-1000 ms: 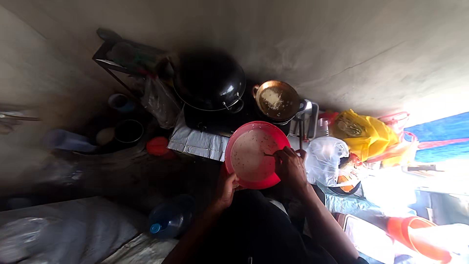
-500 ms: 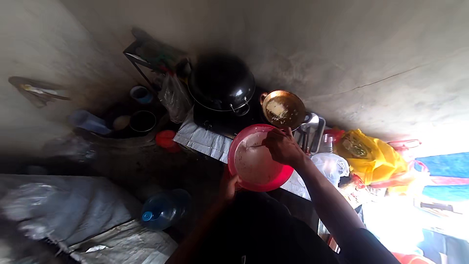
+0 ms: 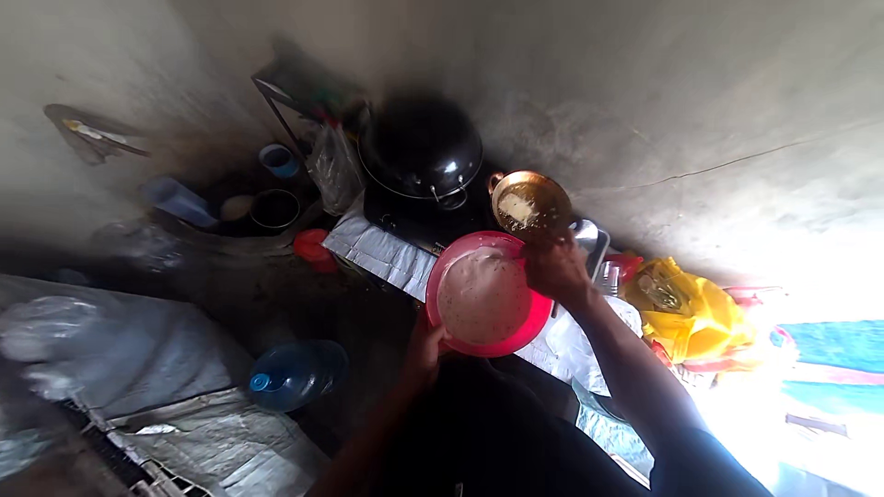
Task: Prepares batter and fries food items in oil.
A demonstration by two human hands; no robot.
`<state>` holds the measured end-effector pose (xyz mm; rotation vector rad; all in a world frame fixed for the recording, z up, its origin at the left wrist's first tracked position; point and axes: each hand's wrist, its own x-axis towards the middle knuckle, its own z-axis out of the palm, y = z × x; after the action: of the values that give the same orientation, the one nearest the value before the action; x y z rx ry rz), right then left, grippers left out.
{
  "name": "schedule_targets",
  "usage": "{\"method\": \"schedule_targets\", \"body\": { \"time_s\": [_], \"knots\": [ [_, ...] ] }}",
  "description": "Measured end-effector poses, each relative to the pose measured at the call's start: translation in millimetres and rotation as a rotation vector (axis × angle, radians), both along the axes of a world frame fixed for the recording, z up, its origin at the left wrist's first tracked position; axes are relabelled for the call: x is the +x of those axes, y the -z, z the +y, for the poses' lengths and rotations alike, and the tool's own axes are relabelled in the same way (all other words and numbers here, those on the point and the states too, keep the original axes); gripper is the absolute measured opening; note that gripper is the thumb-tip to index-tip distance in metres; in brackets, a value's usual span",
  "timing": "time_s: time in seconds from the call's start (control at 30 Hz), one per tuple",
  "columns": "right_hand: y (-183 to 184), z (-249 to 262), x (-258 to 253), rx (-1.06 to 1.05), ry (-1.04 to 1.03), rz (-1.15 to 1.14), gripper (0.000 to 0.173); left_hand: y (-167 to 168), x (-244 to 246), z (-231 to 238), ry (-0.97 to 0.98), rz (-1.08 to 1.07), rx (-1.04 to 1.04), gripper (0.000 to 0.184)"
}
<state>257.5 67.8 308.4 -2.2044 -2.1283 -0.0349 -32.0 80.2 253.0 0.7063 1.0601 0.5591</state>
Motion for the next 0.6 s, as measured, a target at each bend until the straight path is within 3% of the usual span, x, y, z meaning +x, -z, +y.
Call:
{"method": "schedule_targets", "body": {
  "time_s": [0.13,0.23,0.3,0.4,0.47,0.6],
  "knots": [
    [2.2,-13.5,-5.5,-0.052,-0.008,0.161,0.019,7.6,2.1,-7.7,-0.035,-0.033,-0.010,0.061],
    [2.6,-20.0,0.7,-0.002,0.119,0.122,0.018,6.3,2.2,-15.7,-0.057,-0.025,-0.022,0.060],
    [12.5,-23.2,-6.2,-0.066,0.099,0.129,0.017,4.1,3.2,-20.3,-0.069,-0.032,-0.036,0.060],
    [20.7,-24.9,-21.6,-0.223,0.085,0.343,0.018,5.8,4.3,-25.3,-0.094,-0.047,-0.064,0.061],
    [17.5,-26.0,-25.5,-0.205,0.155,0.441,0.018,6.9,2.8,-27.4,-0.115,-0.054,-0.074,0.061],
    [16.1,-29.6,-35.2,-0.245,0.222,0.366,0.018,4.8,0.2,-24.6,-0.154,-0.043,-0.055,0.062]
  ]
}}
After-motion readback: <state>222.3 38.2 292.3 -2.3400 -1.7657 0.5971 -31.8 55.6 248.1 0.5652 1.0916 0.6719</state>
